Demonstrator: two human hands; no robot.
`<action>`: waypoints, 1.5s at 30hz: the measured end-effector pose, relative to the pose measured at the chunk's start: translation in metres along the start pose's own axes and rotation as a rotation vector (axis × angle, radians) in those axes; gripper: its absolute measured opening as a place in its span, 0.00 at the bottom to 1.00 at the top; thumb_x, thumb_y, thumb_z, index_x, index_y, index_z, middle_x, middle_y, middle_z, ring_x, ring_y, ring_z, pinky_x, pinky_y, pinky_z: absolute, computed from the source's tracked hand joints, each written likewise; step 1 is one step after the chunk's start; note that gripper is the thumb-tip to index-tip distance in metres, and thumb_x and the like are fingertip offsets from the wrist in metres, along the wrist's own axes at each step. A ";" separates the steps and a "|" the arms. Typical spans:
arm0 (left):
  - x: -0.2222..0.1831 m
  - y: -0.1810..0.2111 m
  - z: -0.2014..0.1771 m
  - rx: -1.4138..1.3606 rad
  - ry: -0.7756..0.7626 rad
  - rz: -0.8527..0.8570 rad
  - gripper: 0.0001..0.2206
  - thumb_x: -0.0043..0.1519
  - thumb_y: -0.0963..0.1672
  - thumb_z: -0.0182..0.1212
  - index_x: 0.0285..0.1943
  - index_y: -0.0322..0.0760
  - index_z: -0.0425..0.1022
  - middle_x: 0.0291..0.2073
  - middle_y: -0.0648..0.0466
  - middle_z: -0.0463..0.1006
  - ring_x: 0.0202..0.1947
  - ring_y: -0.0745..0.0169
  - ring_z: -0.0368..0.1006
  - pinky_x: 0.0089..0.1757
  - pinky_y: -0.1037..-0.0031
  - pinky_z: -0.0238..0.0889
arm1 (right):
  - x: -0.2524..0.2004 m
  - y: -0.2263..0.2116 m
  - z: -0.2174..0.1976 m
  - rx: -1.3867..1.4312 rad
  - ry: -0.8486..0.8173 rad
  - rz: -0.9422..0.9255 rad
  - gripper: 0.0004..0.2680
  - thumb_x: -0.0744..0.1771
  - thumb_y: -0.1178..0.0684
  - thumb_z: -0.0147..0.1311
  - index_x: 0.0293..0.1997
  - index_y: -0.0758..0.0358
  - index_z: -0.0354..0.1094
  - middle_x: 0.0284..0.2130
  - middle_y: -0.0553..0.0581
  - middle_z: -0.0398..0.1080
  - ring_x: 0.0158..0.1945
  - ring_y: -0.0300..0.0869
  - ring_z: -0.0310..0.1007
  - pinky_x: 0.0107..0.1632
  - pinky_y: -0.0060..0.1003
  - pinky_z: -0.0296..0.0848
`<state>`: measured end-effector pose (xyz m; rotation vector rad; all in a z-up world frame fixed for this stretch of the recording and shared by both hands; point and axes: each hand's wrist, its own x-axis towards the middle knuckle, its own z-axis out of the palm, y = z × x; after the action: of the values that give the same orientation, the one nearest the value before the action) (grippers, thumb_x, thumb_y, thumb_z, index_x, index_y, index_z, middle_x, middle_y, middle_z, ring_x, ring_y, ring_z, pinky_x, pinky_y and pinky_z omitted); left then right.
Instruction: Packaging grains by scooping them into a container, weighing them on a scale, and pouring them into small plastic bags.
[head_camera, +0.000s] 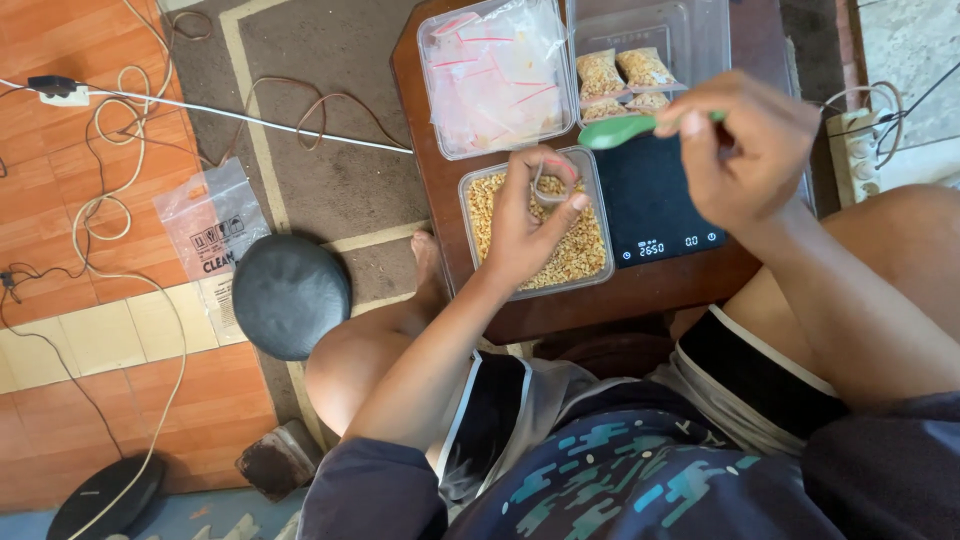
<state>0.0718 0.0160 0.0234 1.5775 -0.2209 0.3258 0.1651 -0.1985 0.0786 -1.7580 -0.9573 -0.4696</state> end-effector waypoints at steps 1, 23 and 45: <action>0.002 0.000 -0.002 -0.002 -0.002 -0.003 0.16 0.63 0.39 0.66 0.55 0.34 0.63 0.38 0.47 0.76 0.43 0.45 0.75 0.48 0.52 0.68 | 0.001 0.003 0.001 -0.002 0.000 0.004 0.11 0.75 0.62 0.51 0.38 0.73 0.79 0.27 0.61 0.75 0.17 0.41 0.56 0.22 0.35 0.58; 0.029 0.005 -0.007 0.021 0.132 0.071 0.12 0.65 0.40 0.62 0.54 0.37 0.66 0.35 0.53 0.78 0.40 0.56 0.77 0.50 0.56 0.66 | -0.018 0.001 0.051 -0.446 -0.614 0.002 0.07 0.71 0.55 0.53 0.35 0.58 0.75 0.34 0.53 0.76 0.35 0.48 0.77 0.31 0.38 0.74; 0.017 0.016 -0.022 0.110 0.139 0.012 0.11 0.65 0.42 0.64 0.52 0.38 0.68 0.33 0.52 0.79 0.37 0.59 0.76 0.47 0.61 0.67 | -0.017 0.021 0.045 0.077 -0.405 0.630 0.07 0.70 0.64 0.53 0.36 0.63 0.78 0.16 0.62 0.69 0.18 0.48 0.69 0.23 0.31 0.60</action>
<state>0.0811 0.0380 0.0443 1.6553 -0.1060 0.4614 0.1656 -0.1665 0.0368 -1.9993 -0.6194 0.3330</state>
